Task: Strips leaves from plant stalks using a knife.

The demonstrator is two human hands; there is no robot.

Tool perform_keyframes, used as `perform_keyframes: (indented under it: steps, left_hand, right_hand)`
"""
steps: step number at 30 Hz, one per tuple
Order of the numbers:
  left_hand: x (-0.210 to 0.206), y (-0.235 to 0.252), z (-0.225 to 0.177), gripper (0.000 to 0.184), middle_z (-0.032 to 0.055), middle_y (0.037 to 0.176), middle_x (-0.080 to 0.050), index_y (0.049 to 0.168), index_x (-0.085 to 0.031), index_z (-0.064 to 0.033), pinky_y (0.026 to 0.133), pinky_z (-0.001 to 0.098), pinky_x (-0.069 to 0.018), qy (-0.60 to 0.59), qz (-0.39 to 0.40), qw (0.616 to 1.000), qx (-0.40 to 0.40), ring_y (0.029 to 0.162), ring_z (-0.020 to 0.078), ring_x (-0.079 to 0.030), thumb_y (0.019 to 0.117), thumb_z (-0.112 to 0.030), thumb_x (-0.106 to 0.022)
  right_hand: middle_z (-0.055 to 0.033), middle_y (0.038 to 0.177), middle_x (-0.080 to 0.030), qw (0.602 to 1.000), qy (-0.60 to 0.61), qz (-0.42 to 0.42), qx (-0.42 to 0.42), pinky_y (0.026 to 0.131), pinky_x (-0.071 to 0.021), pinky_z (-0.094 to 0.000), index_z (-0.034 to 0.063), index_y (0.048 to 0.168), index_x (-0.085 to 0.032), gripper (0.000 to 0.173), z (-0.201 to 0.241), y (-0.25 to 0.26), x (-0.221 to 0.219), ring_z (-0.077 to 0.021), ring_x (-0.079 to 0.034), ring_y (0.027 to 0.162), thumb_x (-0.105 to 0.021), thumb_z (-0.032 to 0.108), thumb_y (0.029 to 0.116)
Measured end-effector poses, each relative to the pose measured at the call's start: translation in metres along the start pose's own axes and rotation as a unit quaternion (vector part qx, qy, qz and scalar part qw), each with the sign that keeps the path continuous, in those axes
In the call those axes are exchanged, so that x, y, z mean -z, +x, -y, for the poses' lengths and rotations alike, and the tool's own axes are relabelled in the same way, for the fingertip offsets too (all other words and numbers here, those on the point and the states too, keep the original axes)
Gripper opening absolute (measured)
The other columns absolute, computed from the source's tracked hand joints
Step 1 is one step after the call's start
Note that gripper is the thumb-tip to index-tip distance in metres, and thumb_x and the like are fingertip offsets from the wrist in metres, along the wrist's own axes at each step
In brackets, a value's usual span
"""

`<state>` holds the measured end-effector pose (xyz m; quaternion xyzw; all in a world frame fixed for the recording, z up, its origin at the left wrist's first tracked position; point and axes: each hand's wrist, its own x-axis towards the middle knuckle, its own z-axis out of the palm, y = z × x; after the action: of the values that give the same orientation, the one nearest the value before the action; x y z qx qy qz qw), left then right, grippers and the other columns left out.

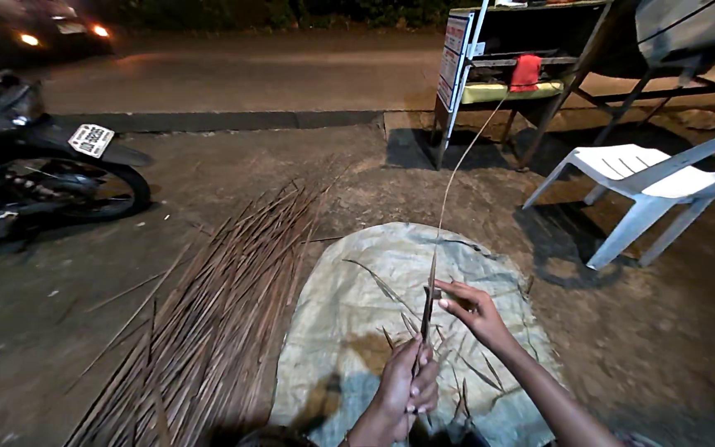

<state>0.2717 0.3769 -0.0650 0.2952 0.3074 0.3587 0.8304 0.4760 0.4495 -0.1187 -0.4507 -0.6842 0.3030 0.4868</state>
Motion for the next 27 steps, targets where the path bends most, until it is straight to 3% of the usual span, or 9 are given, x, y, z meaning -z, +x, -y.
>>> perform_keyframes:
  steps: [2, 4, 6, 10, 13, 16, 21, 24, 27]
  left_hand:
    - [-0.003, -0.002, 0.001, 0.047, -0.0134, 0.048, -0.037, 0.08, -0.048, -0.0199, 0.039, 0.0116, -0.0314, -0.016, 0.009, 1.0, 0.011, 0.036, -0.0042, -0.033, 0.1101, -0.023, -0.012]
    - [-0.002, -0.005, 0.003, 0.046, -0.0134, 0.048, -0.037, 0.079, -0.049, -0.0206, 0.038, 0.0115, -0.0322, -0.042, 0.032, 0.998, 0.022, 0.036, -0.0042, -0.033, 0.1103, -0.024, -0.015]
    - [0.004, -0.005, 0.006, 0.044, -0.0138, 0.048, -0.038, 0.076, -0.05, -0.0224, 0.038, 0.0115, -0.0321, -0.079, 0.068, 0.994, 0.025, 0.036, -0.0043, -0.034, 0.1089, -0.025, -0.021]
    - [0.015, -0.003, 0.007, 0.038, -0.0139, 0.05, -0.039, 0.075, -0.055, -0.0232, 0.038, 0.0114, -0.0346, -0.134, 0.128, 0.982, 0.037, 0.037, -0.0044, -0.037, 0.1074, -0.028, -0.036]
    - [0.016, -0.002, 0.008, 0.032, -0.0139, 0.051, -0.041, 0.076, -0.057, -0.0226, 0.039, 0.0112, -0.0356, -0.154, 0.152, 0.974, 0.059, 0.037, -0.0046, -0.038, 0.1042, -0.026, -0.043]
    - [0.016, 0.0, 0.008, 0.032, -0.0139, 0.05, -0.041, 0.075, -0.058, -0.0219, 0.038, 0.0114, -0.0355, -0.167, 0.151, 0.972, 0.063, 0.037, -0.0041, -0.039, 0.1039, -0.026, -0.045]
    - [0.015, 0.001, 0.01, 0.032, -0.0139, 0.05, -0.041, 0.075, -0.057, -0.022, 0.038, 0.0114, -0.0349, -0.166, 0.15, 0.973, 0.058, 0.037, -0.0045, -0.039, 0.104, -0.026, -0.045]
    - [0.013, 0.0, 0.01, 0.036, -0.0142, 0.049, -0.039, 0.074, -0.056, -0.0225, 0.037, 0.0113, -0.0334, -0.153, 0.142, 0.976, 0.06, 0.036, -0.0049, -0.037, 0.1055, -0.025, -0.038]
    - [0.012, -0.004, 0.015, 0.036, -0.0145, 0.048, -0.04, 0.072, -0.057, -0.0244, 0.037, 0.0113, -0.0322, -0.136, 0.163, 0.974, 0.083, 0.036, -0.0052, -0.036, 0.1041, -0.025, -0.039]
  right_hand:
    - [-0.0035, 0.104, -0.073, 0.999, 0.04, -0.028, -0.016, 0.075, -0.0515, -0.0203, 0.0049, 0.127, -0.071, 0.037, -0.001, 0.005, 0.006, 0.0004, -0.062, 0.081, -0.062, 0.023, 0.0961]
    - [-0.0115, 0.126, -0.07, 0.994, 0.088, -0.048, -0.044, 0.09, -0.0536, -0.0212, -0.0022, 0.131, -0.066, 0.038, -0.001, 0.01, 0.017, -0.0035, -0.067, 0.104, -0.058, 0.014, 0.0986]
    - [-0.0117, 0.132, -0.068, 0.99, 0.107, -0.057, -0.065, 0.096, -0.0522, -0.0218, -0.0029, 0.133, -0.064, 0.038, -0.002, 0.014, 0.024, -0.0045, -0.066, 0.112, -0.056, 0.012, 0.0991]
    - [-0.0037, 0.116, -0.072, 0.992, 0.075, -0.063, -0.079, 0.078, -0.0506, -0.016, 0.0017, 0.13, -0.068, 0.034, 0.001, 0.015, 0.025, 0.0044, -0.062, 0.084, -0.058, 0.013, 0.0988]
    - [-0.0009, 0.111, -0.072, 0.987, 0.088, -0.089, -0.097, 0.07, -0.0475, -0.0141, 0.0013, 0.129, -0.067, 0.033, -0.002, 0.017, 0.028, 0.0057, -0.057, 0.076, -0.058, 0.012, 0.0992]
    - [0.0048, 0.092, -0.068, 0.981, 0.113, -0.117, -0.103, 0.06, -0.043, -0.0121, -0.0007, 0.127, -0.067, 0.032, -0.002, 0.02, 0.034, 0.0065, -0.051, 0.065, -0.056, 0.009, 0.0988]
    - [-0.0003, 0.103, -0.072, 0.985, 0.076, -0.123, -0.097, 0.068, -0.0466, -0.0129, 0.0006, 0.127, -0.068, 0.031, -0.001, 0.02, 0.038, 0.0062, -0.056, 0.072, -0.059, 0.009, 0.0983]
    - [-0.0031, 0.11, -0.074, 0.983, 0.072, -0.135, -0.098, 0.071, -0.0486, -0.0152, 0.0001, 0.128, -0.068, 0.032, -0.006, 0.021, 0.038, 0.0048, -0.059, 0.076, -0.058, 0.01, 0.0988]
    - [-0.0005, 0.092, -0.066, 0.961, 0.1, -0.221, -0.131, 0.06, -0.0435, -0.0152, -0.0064, 0.131, -0.061, 0.032, -0.012, 0.026, 0.05, 0.0036, -0.051, 0.065, -0.055, 0.009, 0.103]
